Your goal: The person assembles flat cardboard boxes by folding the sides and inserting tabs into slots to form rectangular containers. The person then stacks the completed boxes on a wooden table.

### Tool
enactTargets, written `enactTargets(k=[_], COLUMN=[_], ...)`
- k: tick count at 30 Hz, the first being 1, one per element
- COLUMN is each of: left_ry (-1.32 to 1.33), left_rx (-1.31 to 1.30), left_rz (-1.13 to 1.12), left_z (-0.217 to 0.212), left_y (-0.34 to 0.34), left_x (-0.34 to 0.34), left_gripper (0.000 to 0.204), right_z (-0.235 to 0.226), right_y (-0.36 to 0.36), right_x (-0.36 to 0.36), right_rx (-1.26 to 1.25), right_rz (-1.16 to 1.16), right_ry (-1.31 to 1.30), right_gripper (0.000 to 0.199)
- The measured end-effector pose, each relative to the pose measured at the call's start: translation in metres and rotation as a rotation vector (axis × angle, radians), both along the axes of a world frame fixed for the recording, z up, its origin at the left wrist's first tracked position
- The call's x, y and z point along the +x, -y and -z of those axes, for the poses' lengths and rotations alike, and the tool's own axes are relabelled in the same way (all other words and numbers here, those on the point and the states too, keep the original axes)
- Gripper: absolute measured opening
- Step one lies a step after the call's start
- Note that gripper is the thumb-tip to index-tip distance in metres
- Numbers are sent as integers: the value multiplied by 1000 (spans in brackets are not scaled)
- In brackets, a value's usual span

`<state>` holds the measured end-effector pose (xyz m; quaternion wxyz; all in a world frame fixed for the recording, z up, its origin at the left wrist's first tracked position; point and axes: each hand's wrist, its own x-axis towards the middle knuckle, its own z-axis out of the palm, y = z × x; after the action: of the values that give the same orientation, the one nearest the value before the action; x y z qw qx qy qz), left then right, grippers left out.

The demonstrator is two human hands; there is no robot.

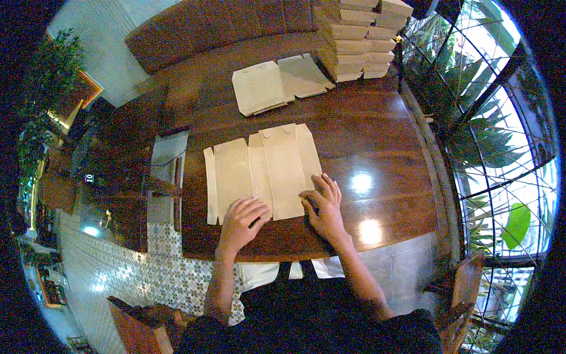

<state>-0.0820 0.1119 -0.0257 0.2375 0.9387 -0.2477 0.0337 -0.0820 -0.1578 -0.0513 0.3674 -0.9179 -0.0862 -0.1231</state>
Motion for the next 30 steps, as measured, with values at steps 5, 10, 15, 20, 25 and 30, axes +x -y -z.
enactTargets(k=[5,10,15,20,25,30], left_ry=[-70,34,37,31,38,93], left_rx=[-224,-102,-68,-17,72,108], left_rz=[-177,-287,-400,-423,-454,-484], left_z=[2,16,27,23,25,23], left_y=[2,7,3,0,13,24], left_x=[13,31,34,39,47,44], left_gripper=[20,50,67,76,91,87], right_z=[-1,0,-2,-5,-5,-4], right_y=[1,1,1,-4,-6,-5], right_x=[0,1,-1,1,3,2], right_rx=[-5,-28,-19,-64,-109,-87], right_rz=[-12,-10,-5,26,28,15], right_ry=[-8,-6,4,-2,3,-10], right_gripper=[19,19,19,19,19,19])
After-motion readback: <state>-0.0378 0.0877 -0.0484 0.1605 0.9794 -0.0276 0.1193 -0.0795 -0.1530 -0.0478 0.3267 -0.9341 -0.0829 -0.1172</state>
